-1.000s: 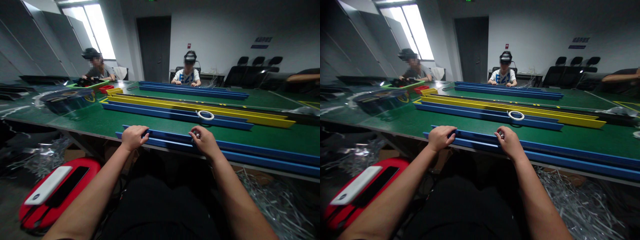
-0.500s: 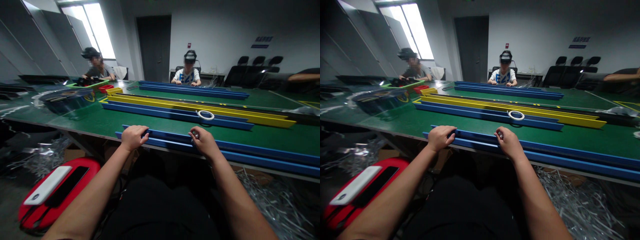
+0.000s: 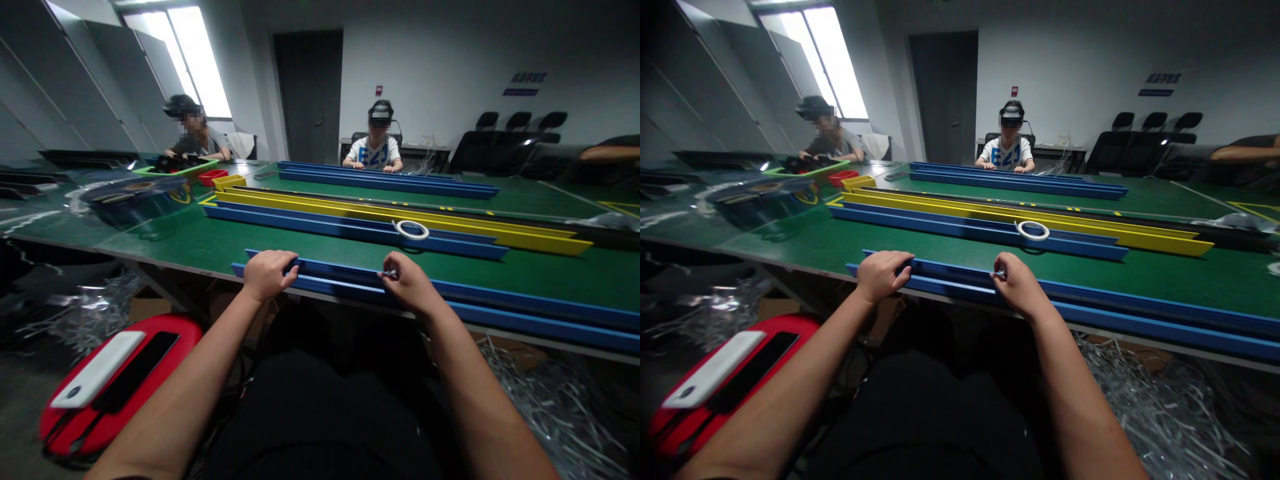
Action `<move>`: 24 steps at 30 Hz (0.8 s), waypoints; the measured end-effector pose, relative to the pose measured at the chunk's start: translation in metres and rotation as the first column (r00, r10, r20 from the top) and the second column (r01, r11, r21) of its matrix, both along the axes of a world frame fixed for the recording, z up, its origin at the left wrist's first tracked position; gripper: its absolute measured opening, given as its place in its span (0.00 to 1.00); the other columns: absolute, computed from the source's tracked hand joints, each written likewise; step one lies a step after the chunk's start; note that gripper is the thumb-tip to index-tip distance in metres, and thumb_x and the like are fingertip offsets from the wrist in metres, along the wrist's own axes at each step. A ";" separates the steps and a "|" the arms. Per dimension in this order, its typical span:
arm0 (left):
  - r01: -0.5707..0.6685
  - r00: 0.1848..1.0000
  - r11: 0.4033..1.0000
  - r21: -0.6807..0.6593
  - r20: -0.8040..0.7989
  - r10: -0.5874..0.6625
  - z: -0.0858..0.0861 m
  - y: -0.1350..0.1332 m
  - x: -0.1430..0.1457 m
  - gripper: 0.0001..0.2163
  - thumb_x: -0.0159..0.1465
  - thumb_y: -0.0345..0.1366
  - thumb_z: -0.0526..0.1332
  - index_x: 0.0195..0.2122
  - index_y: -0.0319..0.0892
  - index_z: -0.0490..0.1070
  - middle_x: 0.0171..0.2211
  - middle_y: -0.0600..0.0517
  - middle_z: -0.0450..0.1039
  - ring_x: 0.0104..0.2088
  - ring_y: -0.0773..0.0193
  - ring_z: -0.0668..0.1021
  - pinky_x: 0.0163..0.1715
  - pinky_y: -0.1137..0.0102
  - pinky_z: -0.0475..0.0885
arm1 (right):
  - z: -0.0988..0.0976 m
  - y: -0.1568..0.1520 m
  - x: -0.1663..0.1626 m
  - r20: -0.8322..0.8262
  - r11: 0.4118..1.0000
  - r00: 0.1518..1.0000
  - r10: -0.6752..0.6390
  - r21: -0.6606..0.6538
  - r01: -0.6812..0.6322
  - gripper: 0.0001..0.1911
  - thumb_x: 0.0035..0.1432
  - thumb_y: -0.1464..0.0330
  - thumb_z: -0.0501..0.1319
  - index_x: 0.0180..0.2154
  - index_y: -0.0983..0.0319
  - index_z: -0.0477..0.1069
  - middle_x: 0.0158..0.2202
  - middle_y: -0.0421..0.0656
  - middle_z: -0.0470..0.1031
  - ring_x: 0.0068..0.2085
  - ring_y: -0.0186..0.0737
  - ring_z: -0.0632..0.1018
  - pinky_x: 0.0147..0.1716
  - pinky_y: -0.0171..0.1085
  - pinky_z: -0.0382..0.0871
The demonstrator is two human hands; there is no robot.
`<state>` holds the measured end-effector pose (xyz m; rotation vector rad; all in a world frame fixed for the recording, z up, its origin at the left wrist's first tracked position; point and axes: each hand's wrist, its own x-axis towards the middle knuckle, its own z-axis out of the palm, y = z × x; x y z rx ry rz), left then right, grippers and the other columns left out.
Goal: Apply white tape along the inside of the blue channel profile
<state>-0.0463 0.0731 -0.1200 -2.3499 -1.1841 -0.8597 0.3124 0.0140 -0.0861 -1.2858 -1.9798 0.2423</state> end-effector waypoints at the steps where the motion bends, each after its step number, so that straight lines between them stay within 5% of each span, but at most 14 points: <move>1: 0.001 1.000 1.000 0.000 -0.001 -0.001 0.000 0.000 0.000 0.17 0.66 0.45 0.54 0.48 0.45 0.77 0.45 0.49 0.81 0.44 0.54 0.81 0.45 0.60 0.73 | 0.000 0.001 0.001 -0.004 1.000 1.000 0.014 0.001 -0.014 0.04 0.54 0.71 0.58 0.32 0.58 0.63 0.31 0.41 0.69 0.32 0.39 0.70 0.33 0.36 0.63; 6: -0.004 1.000 1.000 0.012 0.001 0.004 0.001 0.000 0.001 0.16 0.66 0.44 0.55 0.48 0.45 0.77 0.45 0.49 0.81 0.44 0.54 0.81 0.45 0.60 0.73 | 0.001 0.002 0.004 -0.004 1.000 1.000 0.022 -0.004 -0.022 0.09 0.49 0.75 0.54 0.33 0.58 0.64 0.32 0.41 0.68 0.33 0.38 0.70 0.33 0.36 0.64; 13: -0.012 1.000 1.000 0.001 -0.002 0.012 0.002 -0.002 0.002 0.16 0.66 0.44 0.55 0.48 0.45 0.77 0.44 0.49 0.81 0.44 0.53 0.81 0.45 0.60 0.73 | 0.000 -0.003 0.002 -0.226 0.977 0.974 -0.012 -0.210 -0.037 0.08 0.50 0.75 0.54 0.33 0.57 0.62 0.33 0.39 0.76 0.29 0.36 0.76 0.29 0.35 0.67; 24: -0.019 1.000 1.000 0.000 0.012 0.019 0.003 -0.003 0.003 0.16 0.66 0.44 0.55 0.48 0.46 0.77 0.44 0.49 0.81 0.44 0.53 0.81 0.45 0.60 0.73 | 0.009 -0.008 0.005 -0.240 0.994 0.971 -0.020 -0.106 -0.006 0.07 0.51 0.72 0.55 0.35 0.57 0.64 0.29 0.37 0.72 0.29 0.37 0.72 0.31 0.36 0.64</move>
